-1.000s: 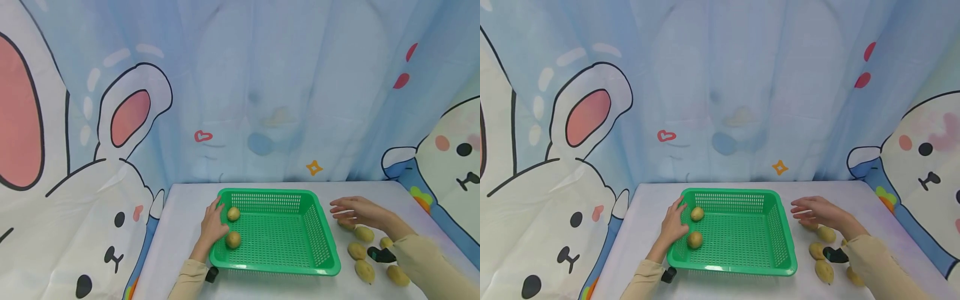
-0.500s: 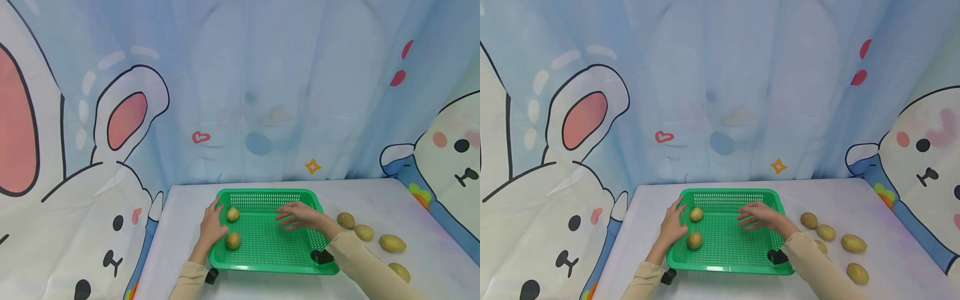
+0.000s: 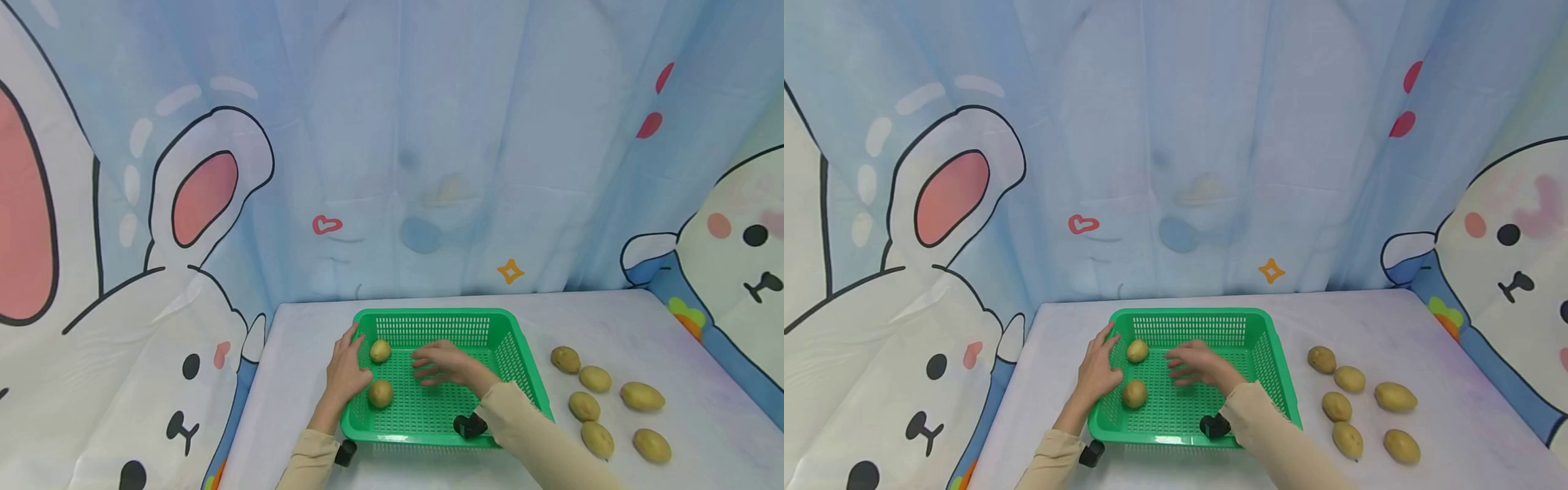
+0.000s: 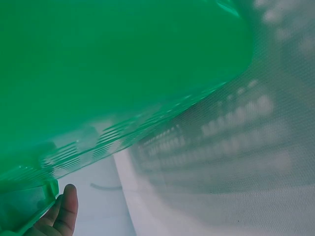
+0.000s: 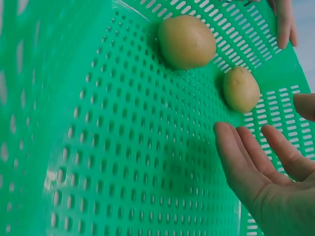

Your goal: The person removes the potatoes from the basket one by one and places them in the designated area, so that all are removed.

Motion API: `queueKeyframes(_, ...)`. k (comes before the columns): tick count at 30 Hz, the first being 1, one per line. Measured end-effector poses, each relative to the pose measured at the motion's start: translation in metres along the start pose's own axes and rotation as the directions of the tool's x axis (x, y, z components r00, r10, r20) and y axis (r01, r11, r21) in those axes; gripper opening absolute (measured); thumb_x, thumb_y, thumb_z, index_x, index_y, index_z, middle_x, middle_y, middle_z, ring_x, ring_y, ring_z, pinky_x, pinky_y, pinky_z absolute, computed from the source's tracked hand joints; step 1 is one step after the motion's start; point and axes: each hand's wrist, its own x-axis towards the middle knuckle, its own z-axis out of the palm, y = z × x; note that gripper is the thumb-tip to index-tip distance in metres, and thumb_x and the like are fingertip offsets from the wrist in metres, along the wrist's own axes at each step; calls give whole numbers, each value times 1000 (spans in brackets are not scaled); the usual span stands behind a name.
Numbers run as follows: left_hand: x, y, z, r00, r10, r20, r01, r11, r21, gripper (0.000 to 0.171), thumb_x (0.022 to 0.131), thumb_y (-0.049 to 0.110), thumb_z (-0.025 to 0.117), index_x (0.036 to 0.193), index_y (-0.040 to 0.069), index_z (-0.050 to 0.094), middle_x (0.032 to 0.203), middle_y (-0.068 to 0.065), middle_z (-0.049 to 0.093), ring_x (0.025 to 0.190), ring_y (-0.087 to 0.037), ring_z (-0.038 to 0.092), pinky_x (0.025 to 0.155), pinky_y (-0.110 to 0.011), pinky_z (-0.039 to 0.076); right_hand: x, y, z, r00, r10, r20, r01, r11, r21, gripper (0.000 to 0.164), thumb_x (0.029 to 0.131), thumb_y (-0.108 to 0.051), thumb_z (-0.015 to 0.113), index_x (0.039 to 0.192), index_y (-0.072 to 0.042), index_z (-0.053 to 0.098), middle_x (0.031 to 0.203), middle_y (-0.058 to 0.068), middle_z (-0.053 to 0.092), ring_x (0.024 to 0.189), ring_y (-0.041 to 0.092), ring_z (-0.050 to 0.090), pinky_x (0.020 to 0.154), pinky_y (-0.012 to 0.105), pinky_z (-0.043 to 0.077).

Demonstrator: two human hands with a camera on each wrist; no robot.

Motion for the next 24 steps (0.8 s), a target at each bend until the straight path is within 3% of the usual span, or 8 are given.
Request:
queueKeyframes(8, 1, 0, -2, 1000, 1, 0, -1, 1000, 1, 72, 60, -4, 52, 132, -6, 58, 154, -10, 38, 134, -34, 40, 73, -45, 53, 14, 2, 15, 1000, 12, -9, -12, 1000, 13, 41, 96, -15, 58, 126, 14, 56, 122, 34, 58, 106, 47, 62, 81, 50, 55)
queueKeyframes(17, 0, -2, -1, 1000, -13, -3, 13, 1000, 16, 72, 60, -3, 53, 132, -5, 58, 154, -8, 38, 134, -33, 41, 77, -46, 53, 27, 8, 44, 999, 36, 18, -37, 999, 26, 40, 92, -14, 62, 122, 14, 57, 115, 33, 61, 97, 43, 66, 77, 50, 56)
queueKeyframes(24, 1, -1, 0, 1000, -5, 0, 5, 1000, 6, 72, 60, -3, 51, 132, -6, 58, 154, -8, 38, 134, -32, 40, 76, -43, 53, 32, 6, 58, 998, 64, 12, -64, 998, 9, 29, 87, -10, 65, 107, 11, 64, 105, 26, 61, 92, 40, 66, 74, 50, 57)
